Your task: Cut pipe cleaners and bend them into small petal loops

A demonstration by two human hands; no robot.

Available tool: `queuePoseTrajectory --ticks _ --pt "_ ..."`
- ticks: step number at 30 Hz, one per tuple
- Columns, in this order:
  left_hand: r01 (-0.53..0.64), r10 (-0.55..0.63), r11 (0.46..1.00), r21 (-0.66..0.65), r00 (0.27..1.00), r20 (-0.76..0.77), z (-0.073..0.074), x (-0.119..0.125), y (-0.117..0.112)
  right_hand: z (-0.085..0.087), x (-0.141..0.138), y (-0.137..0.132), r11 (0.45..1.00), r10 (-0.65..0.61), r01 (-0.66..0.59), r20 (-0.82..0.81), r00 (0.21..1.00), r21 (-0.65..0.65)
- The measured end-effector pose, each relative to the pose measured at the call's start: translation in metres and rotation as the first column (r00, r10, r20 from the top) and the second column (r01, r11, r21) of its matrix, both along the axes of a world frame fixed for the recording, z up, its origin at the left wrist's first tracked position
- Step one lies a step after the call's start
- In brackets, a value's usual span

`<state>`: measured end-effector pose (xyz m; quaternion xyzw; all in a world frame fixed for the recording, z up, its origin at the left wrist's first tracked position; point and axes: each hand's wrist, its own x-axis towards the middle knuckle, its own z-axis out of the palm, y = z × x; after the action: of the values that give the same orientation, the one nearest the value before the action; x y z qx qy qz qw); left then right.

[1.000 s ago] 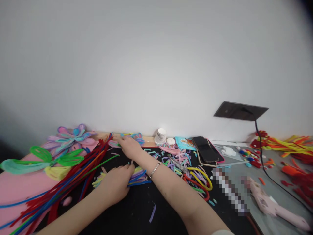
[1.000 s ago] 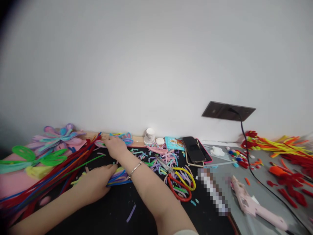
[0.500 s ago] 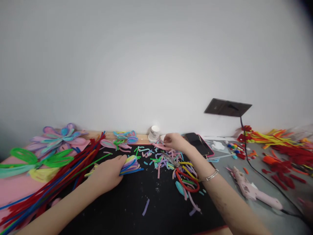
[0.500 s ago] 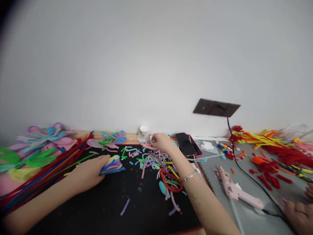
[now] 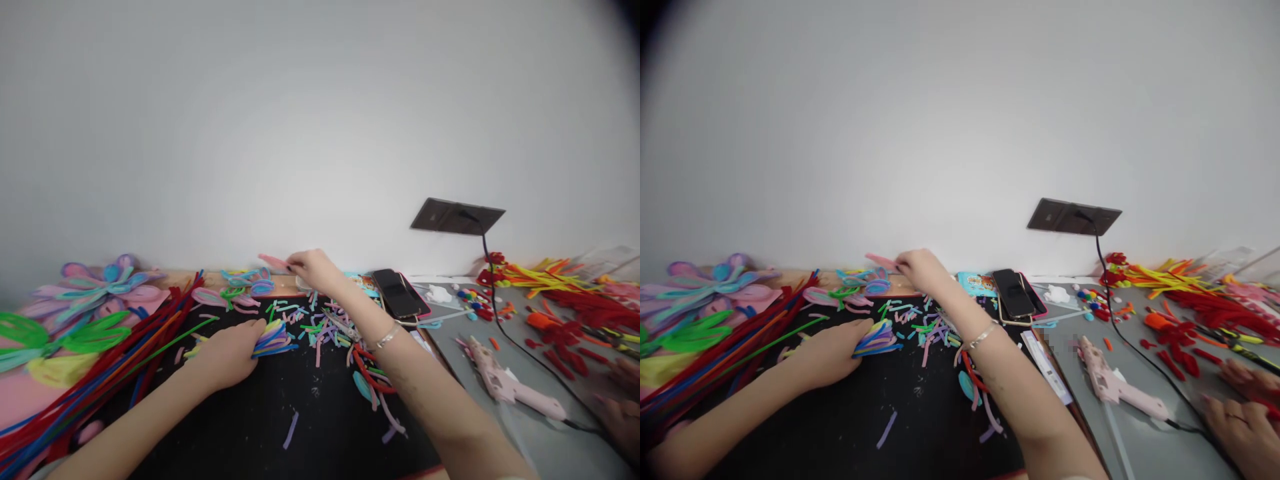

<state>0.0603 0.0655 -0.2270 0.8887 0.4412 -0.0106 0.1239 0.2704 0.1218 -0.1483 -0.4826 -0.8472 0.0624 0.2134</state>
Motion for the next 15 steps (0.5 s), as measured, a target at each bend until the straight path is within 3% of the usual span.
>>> queuePoseTrajectory --ticks 2,4,6,8,12,15 --pt "-0.008 0.008 1.0 -0.002 1.0 0.0 -0.001 -0.001 0.0 0.004 -0.019 0.003 0.999 -0.006 0.009 -0.047 0.999 0.05" --pt "-0.012 0.012 1.0 -0.015 1.0 0.012 -0.001 -0.002 0.0 0.009 -0.017 -0.006 0.995 -0.064 0.071 -0.092 0.994 0.074" --pt "-0.007 0.008 1.0 -0.03 1.0 0.025 -0.002 -0.003 0.0 0.014 0.007 -0.029 0.98 -0.199 0.2 -0.082 0.977 0.012" --pt "-0.005 0.006 0.999 -0.037 1.0 0.026 -0.003 -0.003 0.001 0.011 0.043 -0.064 0.936 -0.329 0.332 0.046 0.943 -0.12" --pt "-0.009 0.009 1.0 -0.029 1.0 0.004 -0.005 -0.002 0.0 -0.021 0.102 -0.137 0.776 -0.467 0.528 0.247 0.849 -0.346" --pt "-0.016 0.016 1.0 -0.018 1.0 -0.011 -0.006 -0.001 -0.001 -0.051 0.112 -0.168 0.774 -0.475 0.554 0.296 0.828 -0.306"
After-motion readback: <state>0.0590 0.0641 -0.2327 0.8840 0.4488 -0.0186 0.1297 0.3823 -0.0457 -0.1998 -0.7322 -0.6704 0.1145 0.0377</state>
